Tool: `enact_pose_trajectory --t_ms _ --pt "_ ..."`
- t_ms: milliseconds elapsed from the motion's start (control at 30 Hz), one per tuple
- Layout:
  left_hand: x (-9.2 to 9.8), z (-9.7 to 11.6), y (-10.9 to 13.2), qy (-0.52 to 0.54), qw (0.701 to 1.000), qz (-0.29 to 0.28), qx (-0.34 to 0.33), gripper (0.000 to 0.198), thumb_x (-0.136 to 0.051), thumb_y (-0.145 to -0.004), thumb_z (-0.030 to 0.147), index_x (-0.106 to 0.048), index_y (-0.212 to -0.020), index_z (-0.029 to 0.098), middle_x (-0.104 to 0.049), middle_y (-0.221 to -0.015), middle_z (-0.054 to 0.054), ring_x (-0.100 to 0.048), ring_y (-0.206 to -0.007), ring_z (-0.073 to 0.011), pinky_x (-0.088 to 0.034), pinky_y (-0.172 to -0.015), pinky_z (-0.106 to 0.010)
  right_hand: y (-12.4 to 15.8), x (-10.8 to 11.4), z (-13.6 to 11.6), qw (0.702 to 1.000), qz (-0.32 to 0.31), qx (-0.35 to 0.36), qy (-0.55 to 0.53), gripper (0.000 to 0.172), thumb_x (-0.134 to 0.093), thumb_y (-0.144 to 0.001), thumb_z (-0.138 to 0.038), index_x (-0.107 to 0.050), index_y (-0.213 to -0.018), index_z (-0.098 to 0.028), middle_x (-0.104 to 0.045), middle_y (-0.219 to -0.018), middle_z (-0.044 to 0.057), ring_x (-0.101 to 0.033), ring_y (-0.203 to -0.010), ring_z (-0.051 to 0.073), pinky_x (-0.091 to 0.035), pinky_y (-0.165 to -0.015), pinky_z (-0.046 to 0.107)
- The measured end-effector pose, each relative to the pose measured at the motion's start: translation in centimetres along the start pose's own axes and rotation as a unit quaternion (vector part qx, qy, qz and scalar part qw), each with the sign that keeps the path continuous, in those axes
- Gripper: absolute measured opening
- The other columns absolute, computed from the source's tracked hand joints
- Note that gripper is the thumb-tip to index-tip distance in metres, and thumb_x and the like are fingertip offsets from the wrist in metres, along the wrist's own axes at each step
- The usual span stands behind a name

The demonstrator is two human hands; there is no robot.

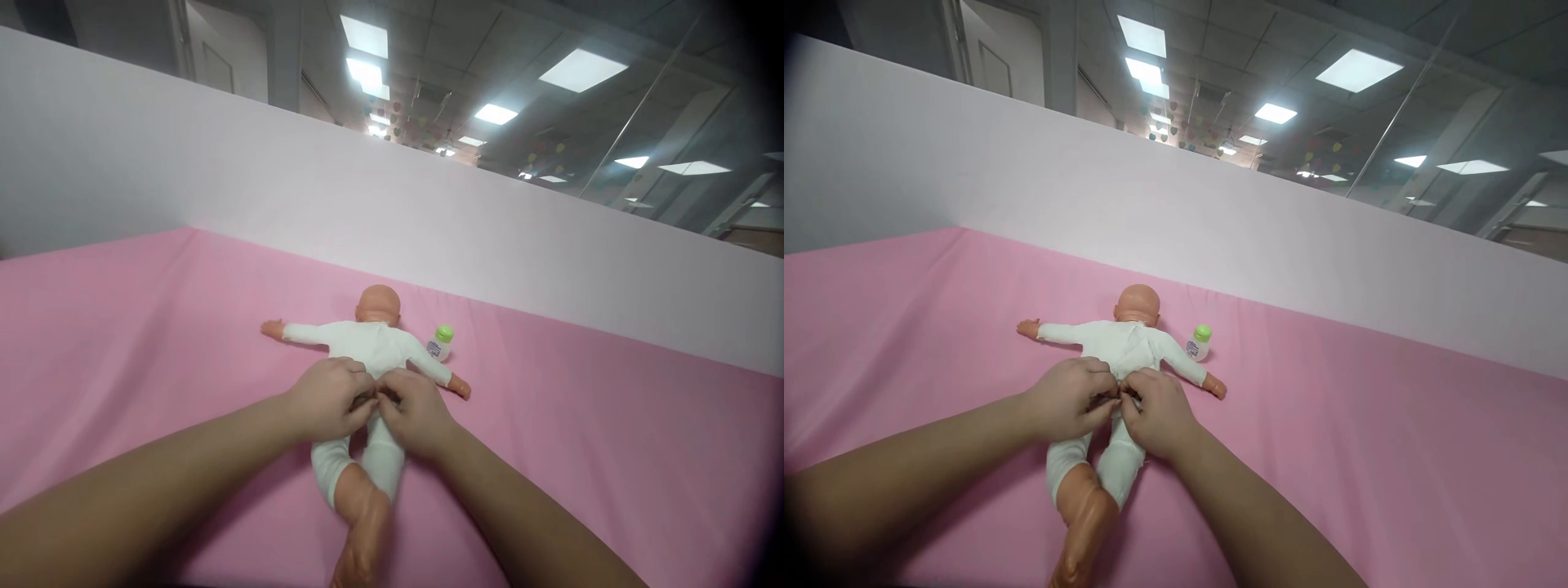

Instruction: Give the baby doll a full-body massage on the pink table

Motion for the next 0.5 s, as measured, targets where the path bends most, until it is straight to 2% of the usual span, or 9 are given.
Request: enact_pose_trajectory --t_ms 100,167,233,300,400,500 --pt "0.7 0.2 0.1 0.002 0.999 0.043 -0.013 0.014 -0.056 -0.090 0.027 -0.066 -0.083 0.019 -0.063 -0.079 -0.002 -0.058 -0.076 -0.0190 -0.044 -0.071 -0.034 0.2 0.3 -0.6 0.999 0.030 0.016 0.004 0.016 -0.057 -0.088 -0.011 -0.063 -0.078 -0.022 -0.063 -0.079 0.000 -0.058 -0.078 0.016 -0.044 -0.072 0.031" --pt "1.2 0.2 0.2 -0.011 0.997 0.073 -0.012 0.015 -0.055 -0.092 0.026 -0.067 -0.087 0.019 -0.063 -0.081 -0.003 -0.057 -0.080 -0.0201 -0.044 -0.075 -0.035 0.3 0.8 -0.9 0.997 0.067 0.034 0.005 0.015 -0.057 -0.088 -0.011 -0.068 -0.088 -0.022 -0.066 -0.087 0.002 -0.060 -0.085 0.019 -0.047 -0.079 0.033" --pt "1.2 -0.1 0.1 -0.025 0.997 0.079 0.003 0.014 -0.055 -0.092 0.026 -0.067 -0.092 0.018 -0.063 -0.084 -0.005 -0.058 -0.083 -0.0215 -0.044 -0.078 -0.037 0.3 1.2 -1.0 0.994 0.095 0.043 0.016 0.018 -0.060 -0.087 -0.012 -0.070 -0.098 -0.023 -0.068 -0.095 0.004 -0.060 -0.094 0.022 -0.048 -0.087 0.037" --pt "0.7 -0.6 0.0 -0.029 0.998 0.057 0.019 0.013 -0.056 -0.091 0.026 -0.067 -0.092 0.019 -0.064 -0.085 -0.005 -0.059 -0.083 -0.0221 -0.045 -0.079 -0.038 0.2 0.9 -0.8 0.995 0.085 0.039 0.028 0.021 -0.061 -0.087 -0.012 -0.072 -0.101 -0.024 -0.069 -0.097 0.005 -0.060 -0.096 0.023 -0.048 -0.090 0.040" --pt "0.0 -1.1 -0.1 -0.018 0.999 0.024 0.030 0.013 -0.056 -0.092 0.026 -0.067 -0.090 0.019 -0.065 -0.085 -0.005 -0.060 -0.082 -0.0219 -0.044 -0.075 -0.036 0.0 0.1 -0.4 0.999 0.040 0.025 0.023 0.020 -0.061 -0.088 -0.012 -0.072 -0.099 -0.025 -0.070 -0.095 0.003 -0.061 -0.095 0.022 -0.048 -0.089 0.039" --pt "-0.1 -1.3 -0.1 0.000 0.999 0.021 0.029 0.015 -0.057 -0.093 0.029 -0.069 -0.093 0.020 -0.065 -0.087 -0.004 -0.060 -0.083 -0.0220 -0.044 -0.074 -0.036 -0.1 0.1 -0.1 0.999 0.033 0.024 0.012 0.020 -0.061 -0.090 -0.014 -0.072 -0.101 -0.026 -0.070 -0.097 0.002 -0.062 -0.097 0.021 -0.048 -0.091 0.039"
Point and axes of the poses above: each hand's wrist, its own y-axis away from the middle knuckle, its own x-axis out of the back of the hand, z = x × y, the point moved 9 cm from there along -y, towards the middle knuckle
